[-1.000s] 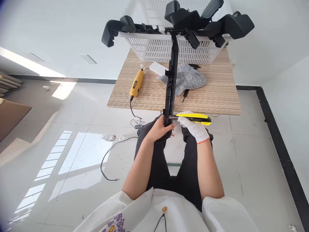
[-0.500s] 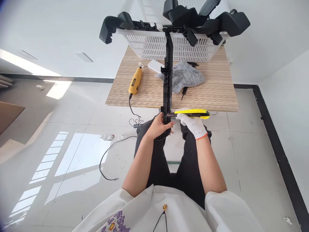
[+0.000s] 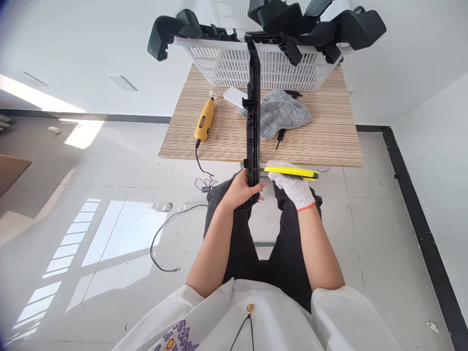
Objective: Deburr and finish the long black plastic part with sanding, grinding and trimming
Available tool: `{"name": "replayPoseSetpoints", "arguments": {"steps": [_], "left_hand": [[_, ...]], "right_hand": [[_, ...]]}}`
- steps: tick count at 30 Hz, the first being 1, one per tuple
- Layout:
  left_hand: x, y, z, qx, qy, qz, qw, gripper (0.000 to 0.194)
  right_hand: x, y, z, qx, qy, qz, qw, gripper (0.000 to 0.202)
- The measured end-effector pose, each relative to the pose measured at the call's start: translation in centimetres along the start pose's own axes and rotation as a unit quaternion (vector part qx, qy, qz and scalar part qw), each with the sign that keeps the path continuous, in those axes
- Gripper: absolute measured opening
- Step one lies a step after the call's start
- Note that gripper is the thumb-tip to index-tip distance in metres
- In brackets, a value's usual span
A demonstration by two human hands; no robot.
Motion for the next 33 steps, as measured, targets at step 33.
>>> {"name": "replayPoseSetpoints", "arguments": {"steps": [33], "left_hand": [[-0.4,-0.3,0.1,-0.046,0.011,0.109,0.993,0.040]], "right_hand": [[-0.8,0.4,1.0,-0.060,0.148,-0.174,0.972,0.028]]}}
Point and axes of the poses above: each hand's wrist, its own z-axis away from the middle knuckle, its own y-axis out of the palm, x = y × z, the point moved 4 cm from there along -z, towards the middle knuckle, and after that the axes turned 4 degrees about -x, right-handed, at the moved point
